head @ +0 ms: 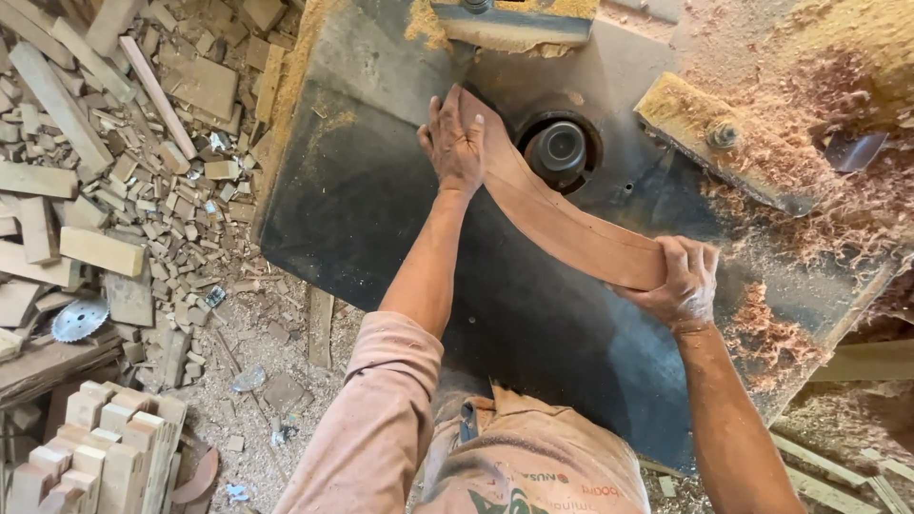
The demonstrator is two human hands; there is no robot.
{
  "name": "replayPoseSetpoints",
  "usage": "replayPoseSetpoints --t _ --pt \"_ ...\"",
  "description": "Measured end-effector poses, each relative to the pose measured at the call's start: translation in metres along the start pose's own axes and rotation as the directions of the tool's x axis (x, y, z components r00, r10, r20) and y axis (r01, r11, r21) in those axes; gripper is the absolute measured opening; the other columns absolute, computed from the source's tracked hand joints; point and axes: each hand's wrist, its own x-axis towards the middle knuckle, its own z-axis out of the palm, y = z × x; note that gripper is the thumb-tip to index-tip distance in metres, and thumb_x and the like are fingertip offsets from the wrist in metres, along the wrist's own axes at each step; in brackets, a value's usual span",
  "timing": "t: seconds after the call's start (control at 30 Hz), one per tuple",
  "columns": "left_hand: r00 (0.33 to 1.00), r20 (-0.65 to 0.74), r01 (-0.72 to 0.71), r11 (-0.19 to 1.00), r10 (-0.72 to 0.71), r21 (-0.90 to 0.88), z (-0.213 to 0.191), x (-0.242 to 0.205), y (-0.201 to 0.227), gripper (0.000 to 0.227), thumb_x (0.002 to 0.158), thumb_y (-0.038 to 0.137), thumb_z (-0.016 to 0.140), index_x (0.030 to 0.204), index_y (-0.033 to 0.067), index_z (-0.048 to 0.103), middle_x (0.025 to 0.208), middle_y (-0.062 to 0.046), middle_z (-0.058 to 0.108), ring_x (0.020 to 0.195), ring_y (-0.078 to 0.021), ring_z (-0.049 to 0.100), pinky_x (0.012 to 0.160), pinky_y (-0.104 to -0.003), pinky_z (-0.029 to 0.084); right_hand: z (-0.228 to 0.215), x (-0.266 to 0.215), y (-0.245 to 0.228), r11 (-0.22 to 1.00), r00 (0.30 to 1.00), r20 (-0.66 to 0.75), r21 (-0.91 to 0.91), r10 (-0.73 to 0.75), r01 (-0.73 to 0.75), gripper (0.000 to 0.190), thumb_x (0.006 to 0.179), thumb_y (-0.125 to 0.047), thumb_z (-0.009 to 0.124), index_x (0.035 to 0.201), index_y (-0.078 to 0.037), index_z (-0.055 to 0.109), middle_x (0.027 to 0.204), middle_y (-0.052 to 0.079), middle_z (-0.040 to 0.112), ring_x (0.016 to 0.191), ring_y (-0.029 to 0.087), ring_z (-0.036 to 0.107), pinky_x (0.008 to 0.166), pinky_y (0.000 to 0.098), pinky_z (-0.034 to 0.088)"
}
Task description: The person uses a spindle router to shape a curved piece of wood. They hold the wood with both hands and repeatedly pass it against the spinning bit to smooth and refine its edges, flipping it over to work on different sides.
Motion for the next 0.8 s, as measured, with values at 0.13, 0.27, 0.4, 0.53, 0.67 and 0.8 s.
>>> replayPoseSetpoints --t 0.13,0.27,0.4,0.53,0.67,0.8 --pt "1.000 0.010 0.025 0.999 -0.025 -0.046 -0.002 0.002 0.002 0.054 0.104 0.045 0.042 0.155 0.0266 0.040 0.162 0.005 0.042 0.158 -0.0227 0.018 0.123 -0.048 0.009 -0.001 0.005 -0.001 0.998 0.997 -0.042 -0.024 -0.057 0.056 0.087 0.066 -0.064 0.090 0.120 0.000 0.063 0.114 0.016 0.064 0.102 0.033 0.060 0.093 0.0489 0.046" --pt "1.000 0.013 0.013 0.996 -0.012 -0.092 -0.010 0.002 0.006 0.053 0.105 0.045 0.041 0.154 0.0247 0.040 0.162 0.001 0.043 0.158 -0.0239 0.018 0.123 -0.049 0.009 0.000 0.008 -0.002 0.998 0.998 -0.034 -0.023 -0.055 0.055 0.086 0.066 -0.062 0.090 0.118 -0.001 0.061 0.113 0.014 0.063 0.102 0.032 0.060 0.095 0.0480 0.044" --pt "1.000 0.003 0.010 0.996 -0.010 -0.086 -0.006 0.005 0.000 0.053 0.105 0.045 0.042 0.154 0.0257 0.039 0.162 0.001 0.043 0.158 -0.0246 0.018 0.123 -0.049 0.008 0.002 0.012 -0.005 0.998 0.998 -0.034 -0.037 -0.059 0.058 0.086 0.067 -0.059 0.091 0.122 -0.001 0.060 0.114 0.013 0.064 0.102 0.032 0.061 0.095 0.0471 0.043" --pt "1.000 0.005 0.015 0.997 -0.014 -0.080 -0.003 0.009 -0.003 0.055 0.105 0.047 0.039 0.156 0.0244 0.038 0.162 0.002 0.042 0.158 -0.0232 0.018 0.124 -0.049 0.007 0.003 0.017 -0.008 0.998 0.997 -0.057 -0.016 -0.055 0.054 0.084 0.065 -0.060 0.091 0.116 0.000 0.062 0.113 0.016 0.065 0.102 0.034 0.063 0.096 0.0481 0.044" --pt "1.000 0.004 0.013 0.998 -0.013 -0.063 -0.003 0.012 -0.005 0.054 0.106 0.046 0.038 0.156 0.0253 0.037 0.162 0.004 0.043 0.158 -0.0232 0.019 0.124 -0.048 0.008 0.009 0.011 -0.004 1.000 1.000 -0.005 0.022 0.011 -0.011 0.093 0.062 -0.063 0.090 0.126 -0.002 0.059 0.118 0.016 0.061 0.107 0.037 0.056 0.098 0.0514 0.043" --pt "1.000 0.019 0.024 0.997 -0.022 -0.071 -0.004 0.015 -0.006 0.057 0.105 0.048 0.037 0.157 0.0257 0.035 0.163 0.001 0.041 0.158 -0.0224 0.017 0.124 -0.049 0.007 0.009 0.017 -0.005 0.999 0.999 -0.024 -0.019 -0.041 0.041 0.085 0.065 -0.058 0.092 0.119 -0.001 0.059 0.114 0.016 0.063 0.102 0.035 0.061 0.096 0.0498 0.043"
